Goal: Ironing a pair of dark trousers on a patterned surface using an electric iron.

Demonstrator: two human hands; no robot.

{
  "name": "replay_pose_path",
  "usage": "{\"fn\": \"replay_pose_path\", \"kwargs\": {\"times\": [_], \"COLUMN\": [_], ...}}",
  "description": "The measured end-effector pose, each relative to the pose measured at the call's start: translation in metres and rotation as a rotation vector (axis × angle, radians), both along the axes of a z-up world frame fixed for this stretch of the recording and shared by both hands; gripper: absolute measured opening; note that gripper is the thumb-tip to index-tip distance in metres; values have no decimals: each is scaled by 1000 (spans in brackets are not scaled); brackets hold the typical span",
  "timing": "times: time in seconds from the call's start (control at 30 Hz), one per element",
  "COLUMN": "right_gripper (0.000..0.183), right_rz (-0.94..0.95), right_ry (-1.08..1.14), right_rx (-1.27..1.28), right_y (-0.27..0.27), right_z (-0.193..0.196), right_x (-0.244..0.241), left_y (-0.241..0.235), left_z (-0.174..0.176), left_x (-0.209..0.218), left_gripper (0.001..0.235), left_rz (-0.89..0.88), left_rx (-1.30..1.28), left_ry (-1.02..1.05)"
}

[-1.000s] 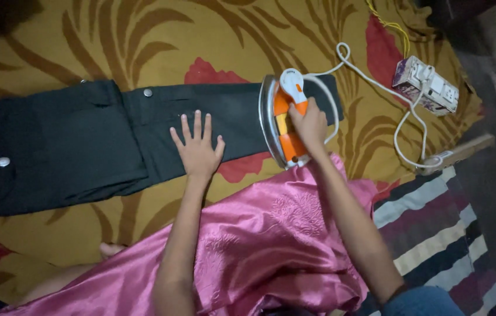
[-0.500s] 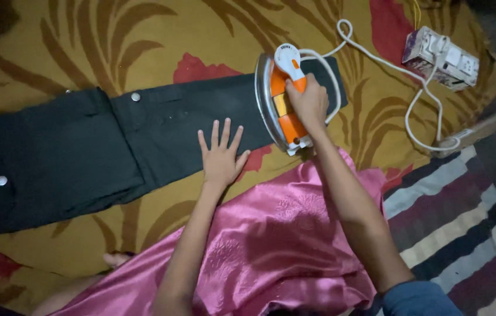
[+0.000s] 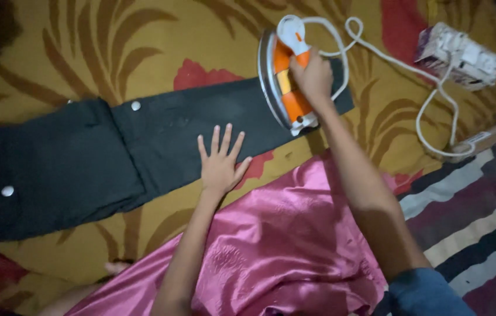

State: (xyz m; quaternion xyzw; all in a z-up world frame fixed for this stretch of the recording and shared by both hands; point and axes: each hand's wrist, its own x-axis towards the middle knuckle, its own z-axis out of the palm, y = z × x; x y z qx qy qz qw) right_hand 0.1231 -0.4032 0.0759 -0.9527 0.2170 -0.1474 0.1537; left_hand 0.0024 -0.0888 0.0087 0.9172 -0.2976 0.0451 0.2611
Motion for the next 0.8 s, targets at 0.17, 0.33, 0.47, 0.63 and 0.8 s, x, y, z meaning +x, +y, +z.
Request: {"fn": "replay_pose_path", "kwargs": {"times": [0.17,0.33,0.47,0.63,0.8], "right_gripper": [49,48,49,48,48], "right_rz": [-49,-58,-58,-82,-88], "right_ry": [102,95,147,124,95], "right_rx": [77,121,116,114,8], "right_y": [13,20,21,27,19], "right_z": [11,18,21,19,17], "right_x": [-43,-90,-113,-115,-97], "left_y": [1,2,2,4,-2], "left_z": [-9,-11,-12,-13,-13], "left_x": [-2,-5,-8,-7,-9], "left_gripper": [69,68,67,68,68], "left_rz": [-25,-13,7,14,16], "left_rx": [2,-25,-45,-26,-18], "left_ry": [-18,-56,-90,-85,-60]}}
